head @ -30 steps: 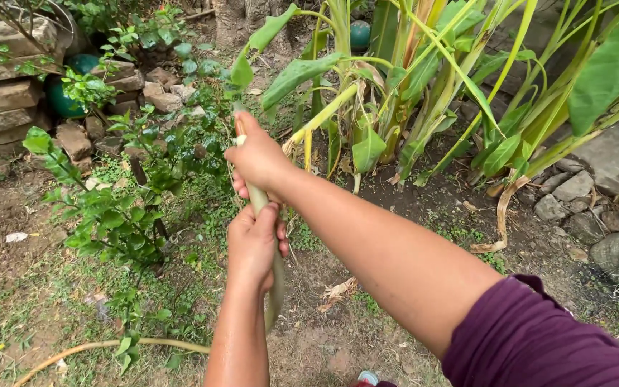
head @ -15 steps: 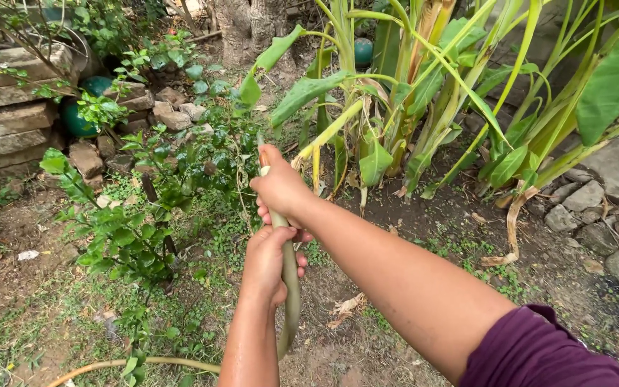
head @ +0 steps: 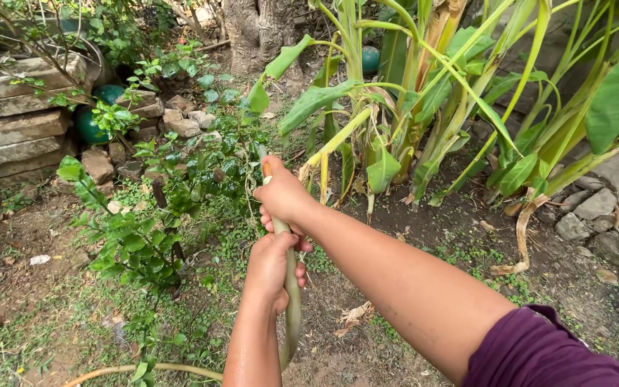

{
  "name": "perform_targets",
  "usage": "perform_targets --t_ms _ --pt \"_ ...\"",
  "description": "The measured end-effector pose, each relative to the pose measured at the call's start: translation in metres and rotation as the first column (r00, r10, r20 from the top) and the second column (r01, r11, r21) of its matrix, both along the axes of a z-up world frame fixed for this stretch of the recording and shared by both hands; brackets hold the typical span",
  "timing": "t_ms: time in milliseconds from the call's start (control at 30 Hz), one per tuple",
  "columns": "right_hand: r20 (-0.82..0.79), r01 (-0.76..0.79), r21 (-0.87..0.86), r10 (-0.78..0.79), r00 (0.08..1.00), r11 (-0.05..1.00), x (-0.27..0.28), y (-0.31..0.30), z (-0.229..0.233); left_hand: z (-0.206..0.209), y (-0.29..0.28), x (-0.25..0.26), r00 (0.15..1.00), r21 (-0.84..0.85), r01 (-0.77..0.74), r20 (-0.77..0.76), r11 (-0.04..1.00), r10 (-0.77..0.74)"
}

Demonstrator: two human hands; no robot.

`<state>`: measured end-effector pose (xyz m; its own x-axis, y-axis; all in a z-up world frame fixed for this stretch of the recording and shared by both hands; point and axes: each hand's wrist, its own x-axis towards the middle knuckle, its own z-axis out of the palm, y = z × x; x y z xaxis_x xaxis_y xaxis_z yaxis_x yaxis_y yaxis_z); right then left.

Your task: Water banana trees and surrounding garden plants using a hose.

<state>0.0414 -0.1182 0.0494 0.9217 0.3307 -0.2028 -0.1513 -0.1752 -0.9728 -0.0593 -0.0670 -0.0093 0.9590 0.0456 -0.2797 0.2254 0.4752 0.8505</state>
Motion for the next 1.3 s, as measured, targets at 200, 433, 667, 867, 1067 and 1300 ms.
perform_targets --t_ms 200,433,667,867,1067,1300 --pt "-0.009 0.017 -0.013 -0.017 1.0 1.0 0.003 -0.004 0.002 0.006 -0.006 -0.001 1.0 0.107 -0.013 0.006 0.994 0.012" --pt "-0.02 0.033 0.063 -0.032 0.999 0.997 0.003 -0.01 -0.009 -0.015 -0.009 0.008 0.999 0.169 -0.037 0.043 0.985 0.03" --pt "-0.009 0.062 0.054 -0.062 0.998 0.997 0.0 -0.014 -0.008 -0.018 -0.015 0.01 0.998 0.157 -0.056 0.036 0.986 0.051" --pt "-0.019 0.054 0.066 -0.053 0.998 0.996 0.003 -0.028 -0.015 -0.028 -0.027 0.014 0.999 0.185 -0.052 0.009 0.981 0.051" --pt "-0.028 0.101 0.068 -0.1 0.995 0.993 0.012 -0.061 -0.017 -0.035 -0.055 0.028 1.0 0.227 -0.019 -0.011 0.974 0.022" --pt "0.259 0.263 0.151 -0.295 0.92 0.953 0.105 -0.139 -0.042 0.002 -0.13 0.08 0.993 0.347 0.009 0.11 0.938 -0.05"
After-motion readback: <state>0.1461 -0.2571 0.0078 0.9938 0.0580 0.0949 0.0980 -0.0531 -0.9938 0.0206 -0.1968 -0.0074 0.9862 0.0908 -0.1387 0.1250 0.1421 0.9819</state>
